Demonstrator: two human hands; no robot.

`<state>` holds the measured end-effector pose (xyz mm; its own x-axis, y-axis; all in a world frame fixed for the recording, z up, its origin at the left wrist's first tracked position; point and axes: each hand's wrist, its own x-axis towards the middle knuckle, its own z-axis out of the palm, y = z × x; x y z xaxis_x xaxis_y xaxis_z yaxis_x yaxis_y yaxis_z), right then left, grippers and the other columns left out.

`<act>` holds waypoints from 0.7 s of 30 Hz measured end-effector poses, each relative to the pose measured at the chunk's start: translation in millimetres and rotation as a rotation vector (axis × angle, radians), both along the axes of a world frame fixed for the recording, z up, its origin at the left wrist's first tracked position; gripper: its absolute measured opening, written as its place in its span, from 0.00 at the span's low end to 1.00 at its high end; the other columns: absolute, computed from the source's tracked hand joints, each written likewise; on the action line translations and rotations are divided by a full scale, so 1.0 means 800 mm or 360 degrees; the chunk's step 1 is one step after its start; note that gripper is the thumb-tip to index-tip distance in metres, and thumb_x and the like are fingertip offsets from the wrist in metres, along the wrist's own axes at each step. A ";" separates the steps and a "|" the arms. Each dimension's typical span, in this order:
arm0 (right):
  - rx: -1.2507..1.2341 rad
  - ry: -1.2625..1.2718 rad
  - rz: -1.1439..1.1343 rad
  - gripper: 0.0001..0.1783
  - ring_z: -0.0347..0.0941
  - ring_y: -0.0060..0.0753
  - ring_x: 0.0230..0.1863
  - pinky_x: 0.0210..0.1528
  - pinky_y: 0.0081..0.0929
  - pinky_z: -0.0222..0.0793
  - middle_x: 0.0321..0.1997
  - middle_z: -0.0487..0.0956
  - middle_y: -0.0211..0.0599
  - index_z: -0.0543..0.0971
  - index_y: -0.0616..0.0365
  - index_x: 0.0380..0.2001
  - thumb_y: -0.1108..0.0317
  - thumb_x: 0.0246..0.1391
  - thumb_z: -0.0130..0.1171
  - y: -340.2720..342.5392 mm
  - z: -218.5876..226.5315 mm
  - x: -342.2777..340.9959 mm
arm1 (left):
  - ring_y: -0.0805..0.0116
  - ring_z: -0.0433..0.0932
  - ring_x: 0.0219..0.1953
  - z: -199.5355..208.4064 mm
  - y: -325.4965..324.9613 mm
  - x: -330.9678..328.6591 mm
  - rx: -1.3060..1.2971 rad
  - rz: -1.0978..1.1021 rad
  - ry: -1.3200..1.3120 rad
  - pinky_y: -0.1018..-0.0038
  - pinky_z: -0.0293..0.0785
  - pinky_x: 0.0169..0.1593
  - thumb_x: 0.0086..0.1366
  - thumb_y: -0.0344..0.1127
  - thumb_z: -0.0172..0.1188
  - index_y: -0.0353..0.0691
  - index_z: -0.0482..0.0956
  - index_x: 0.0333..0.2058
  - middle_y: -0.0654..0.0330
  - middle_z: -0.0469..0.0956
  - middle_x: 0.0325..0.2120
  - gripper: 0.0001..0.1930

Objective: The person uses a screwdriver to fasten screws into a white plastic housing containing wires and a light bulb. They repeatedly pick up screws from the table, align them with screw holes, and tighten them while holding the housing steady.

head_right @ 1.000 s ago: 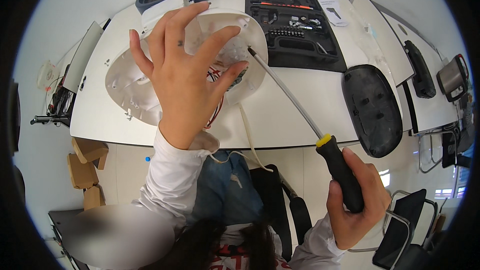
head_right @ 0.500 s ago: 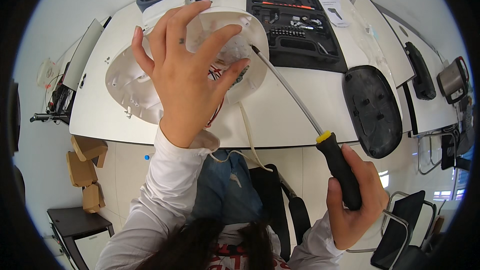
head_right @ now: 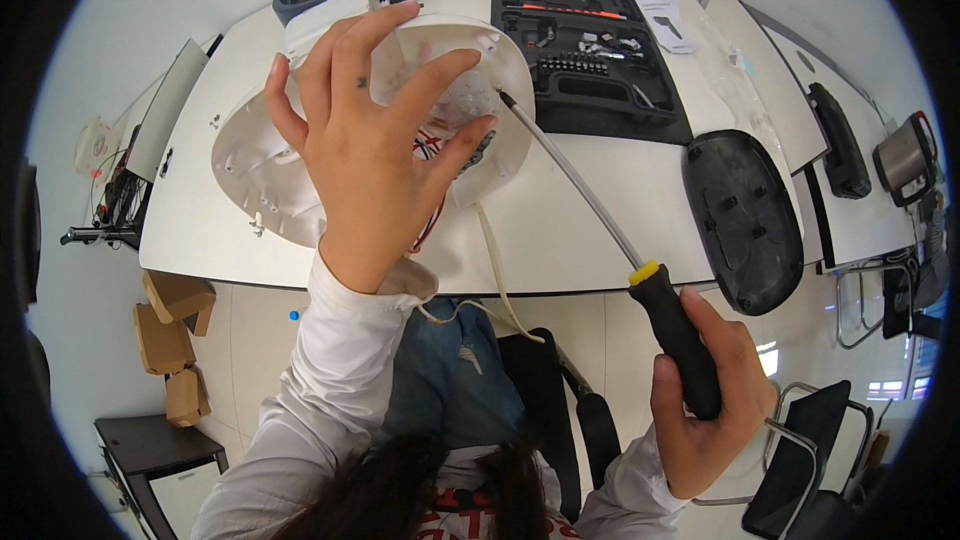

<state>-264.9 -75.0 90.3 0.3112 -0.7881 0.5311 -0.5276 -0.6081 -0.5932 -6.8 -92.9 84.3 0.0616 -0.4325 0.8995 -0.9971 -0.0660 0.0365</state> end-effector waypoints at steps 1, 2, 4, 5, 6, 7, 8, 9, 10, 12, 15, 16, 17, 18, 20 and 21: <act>-0.0003 0.0001 -0.0003 0.21 0.70 0.26 0.22 0.25 0.15 0.61 0.25 0.74 0.40 0.75 0.64 0.41 0.75 0.37 0.55 0.000 0.000 0.000 | 0.64 0.62 0.51 0.000 0.000 0.000 -0.0001 0.0003 -0.0001 0.53 0.39 0.58 0.33 0.38 0.68 0.55 0.77 0.29 0.67 0.66 0.45 0.18; -0.0005 0.0001 -0.0006 0.21 0.70 0.26 0.22 0.25 0.15 0.61 0.25 0.74 0.40 0.75 0.64 0.41 0.74 0.37 0.55 0.000 0.000 0.001 | 0.64 0.62 0.51 0.000 0.000 0.000 -0.0003 0.0006 -0.0001 0.53 0.39 0.58 0.33 0.38 0.68 0.55 0.77 0.29 0.67 0.66 0.45 0.18; -0.0010 -0.0002 -0.0013 0.21 0.70 0.26 0.22 0.24 0.16 0.61 0.25 0.74 0.40 0.75 0.64 0.41 0.74 0.37 0.56 0.000 0.000 0.001 | 0.64 0.62 0.51 0.000 0.000 0.000 -0.0003 0.0002 0.0001 0.53 0.39 0.58 0.33 0.38 0.68 0.55 0.77 0.29 0.67 0.66 0.45 0.18; -0.0013 -0.0004 -0.0018 0.21 0.70 0.27 0.22 0.24 0.16 0.61 0.25 0.74 0.40 0.75 0.64 0.41 0.74 0.37 0.56 0.000 0.000 0.001 | 0.64 0.62 0.51 0.000 0.000 0.001 -0.0003 0.0000 0.0002 0.53 0.39 0.58 0.33 0.38 0.68 0.55 0.77 0.29 0.67 0.67 0.45 0.18; -0.0015 -0.0007 -0.0023 0.21 0.70 0.27 0.22 0.25 0.16 0.61 0.25 0.74 0.40 0.75 0.64 0.41 0.74 0.37 0.56 0.001 0.000 0.001 | 0.64 0.62 0.51 0.000 0.000 0.001 -0.0002 0.0000 0.0001 0.53 0.40 0.58 0.33 0.38 0.68 0.55 0.77 0.29 0.67 0.67 0.45 0.18; -0.0012 -0.0007 -0.0024 0.21 0.70 0.27 0.23 0.25 0.16 0.61 0.25 0.74 0.40 0.75 0.64 0.41 0.73 0.37 0.56 0.001 0.000 0.001 | 0.64 0.62 0.51 0.000 0.000 0.001 -0.0002 0.0001 0.0000 0.53 0.40 0.58 0.33 0.39 0.68 0.55 0.77 0.29 0.67 0.67 0.45 0.18; -0.0008 -0.0007 -0.0025 0.21 0.70 0.27 0.23 0.25 0.16 0.61 0.25 0.74 0.40 0.75 0.63 0.40 0.73 0.36 0.56 0.001 0.001 0.001 | 0.64 0.62 0.51 0.000 0.001 0.001 -0.0002 0.0001 -0.0001 0.54 0.40 0.58 0.33 0.39 0.68 0.55 0.77 0.29 0.67 0.67 0.45 0.18; -0.0004 -0.0007 -0.0026 0.21 0.70 0.27 0.23 0.25 0.16 0.61 0.25 0.74 0.40 0.75 0.63 0.40 0.73 0.36 0.56 0.002 0.001 0.001 | 0.64 0.61 0.52 0.000 0.001 0.001 0.0017 0.0020 -0.0004 0.54 0.39 0.58 0.34 0.40 0.69 0.57 0.78 0.30 0.67 0.67 0.46 0.18; -0.0010 -0.0010 -0.0025 0.21 0.71 0.27 0.23 0.25 0.16 0.61 0.25 0.74 0.40 0.75 0.63 0.40 0.73 0.36 0.56 0.002 0.001 0.001 | 0.63 0.61 0.52 0.000 0.002 0.000 0.0036 0.0037 -0.0008 0.55 0.39 0.58 0.35 0.42 0.69 0.58 0.79 0.31 0.67 0.68 0.46 0.19; -0.0022 -0.0018 -0.0022 0.22 0.71 0.27 0.23 0.25 0.16 0.62 0.26 0.74 0.40 0.75 0.63 0.40 0.72 0.36 0.56 0.001 0.000 0.001 | 0.63 0.61 0.53 0.000 0.003 0.001 0.0054 0.0054 -0.0018 0.55 0.39 0.58 0.36 0.44 0.70 0.59 0.80 0.32 0.68 0.68 0.47 0.19; -0.0049 -0.0015 -0.0029 0.22 0.71 0.28 0.23 0.25 0.17 0.62 0.25 0.74 0.40 0.75 0.63 0.40 0.72 0.36 0.56 0.001 -0.002 0.001 | 0.63 0.61 0.53 0.000 0.002 0.001 0.0050 0.0049 -0.0027 0.55 0.39 0.58 0.36 0.44 0.70 0.59 0.80 0.32 0.68 0.68 0.47 0.19; -0.0044 -0.0011 -0.0028 0.22 0.71 0.28 0.23 0.25 0.17 0.62 0.25 0.74 0.40 0.75 0.63 0.40 0.72 0.36 0.56 0.001 -0.002 0.001 | 0.62 0.61 0.53 0.000 0.002 0.001 0.0050 0.0050 -0.0028 0.55 0.39 0.58 0.36 0.44 0.70 0.59 0.80 0.32 0.68 0.68 0.47 0.19; -0.0039 -0.0008 -0.0027 0.22 0.71 0.28 0.23 0.24 0.17 0.62 0.25 0.74 0.40 0.75 0.63 0.40 0.72 0.36 0.56 0.002 -0.001 0.001 | 0.62 0.61 0.53 0.000 0.002 0.001 0.0050 0.0050 -0.0030 0.55 0.39 0.58 0.36 0.44 0.70 0.59 0.80 0.32 0.68 0.68 0.47 0.19; -0.0034 -0.0004 -0.0026 0.22 0.71 0.28 0.23 0.24 0.17 0.62 0.25 0.74 0.40 0.75 0.63 0.41 0.73 0.36 0.56 0.002 -0.001 0.002 | 0.62 0.61 0.53 0.000 0.003 0.001 0.0051 0.0053 -0.0028 0.55 0.39 0.58 0.36 0.44 0.70 0.59 0.80 0.32 0.68 0.68 0.47 0.19; -0.0025 0.0015 -0.0024 0.22 0.71 0.28 0.23 0.24 0.17 0.62 0.25 0.74 0.40 0.75 0.63 0.41 0.73 0.36 0.56 0.002 0.001 0.001 | 0.63 0.61 0.53 0.000 0.003 0.001 0.0052 0.0060 -0.0023 0.56 0.39 0.58 0.36 0.44 0.70 0.59 0.80 0.32 0.68 0.68 0.47 0.19; -0.0020 0.0025 -0.0022 0.22 0.71 0.28 0.23 0.24 0.17 0.62 0.25 0.74 0.40 0.75 0.63 0.41 0.73 0.36 0.57 0.002 0.001 0.001 | 0.63 0.61 0.53 0.000 0.003 0.002 0.0051 0.0058 -0.0019 0.56 0.39 0.58 0.35 0.44 0.70 0.59 0.80 0.32 0.68 0.68 0.47 0.19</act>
